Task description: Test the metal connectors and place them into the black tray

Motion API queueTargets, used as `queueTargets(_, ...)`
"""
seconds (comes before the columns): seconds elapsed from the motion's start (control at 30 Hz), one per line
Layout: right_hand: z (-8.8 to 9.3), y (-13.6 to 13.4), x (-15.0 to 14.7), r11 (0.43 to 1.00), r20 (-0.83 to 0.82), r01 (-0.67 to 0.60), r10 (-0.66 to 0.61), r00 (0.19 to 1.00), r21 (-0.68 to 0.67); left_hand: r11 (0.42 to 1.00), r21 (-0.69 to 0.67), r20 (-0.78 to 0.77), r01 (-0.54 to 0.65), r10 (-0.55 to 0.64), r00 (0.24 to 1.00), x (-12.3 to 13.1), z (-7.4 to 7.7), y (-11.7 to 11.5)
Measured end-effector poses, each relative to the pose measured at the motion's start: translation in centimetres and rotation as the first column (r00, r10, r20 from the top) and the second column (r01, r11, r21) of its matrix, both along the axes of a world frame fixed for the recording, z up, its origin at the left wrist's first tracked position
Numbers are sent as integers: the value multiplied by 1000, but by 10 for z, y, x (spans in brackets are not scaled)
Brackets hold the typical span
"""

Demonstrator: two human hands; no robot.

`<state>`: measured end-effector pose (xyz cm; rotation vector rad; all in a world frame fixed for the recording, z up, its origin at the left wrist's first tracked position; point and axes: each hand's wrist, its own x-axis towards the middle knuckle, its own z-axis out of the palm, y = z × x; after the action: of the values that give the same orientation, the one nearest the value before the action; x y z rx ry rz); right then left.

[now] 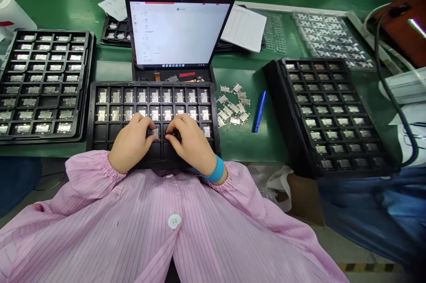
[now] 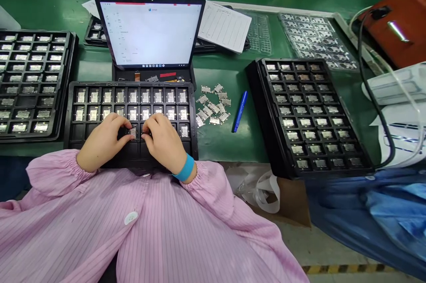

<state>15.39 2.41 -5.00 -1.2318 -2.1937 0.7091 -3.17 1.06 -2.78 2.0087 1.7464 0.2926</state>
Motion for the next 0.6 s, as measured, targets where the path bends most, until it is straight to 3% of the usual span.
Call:
queueTargets(0.13,-4,-5,3,996,-108,-26,16,994,-91,999,38,91,-7,4,996,1,-5,-5)
queueTargets(0.27,-4,-12,6,979,-247,76,-122,961,-190,997,-13,279,-80,80,957,-1,-5,-11)
queueTargets(0.37,10,-18,8,965,-376,129,-210,903,-229,987,-125,594,-104,159,788,-4,5,-15)
queueTargets(0.47,30,-24,9,940,-501,38,-215,839,-340,955,-295,790,6,241,564,-4,19,-17)
queueTargets(0.6,41,-31,8,881,-597,-89,-236,767,-464,897,-420,823,136,314,474,1,29,-23)
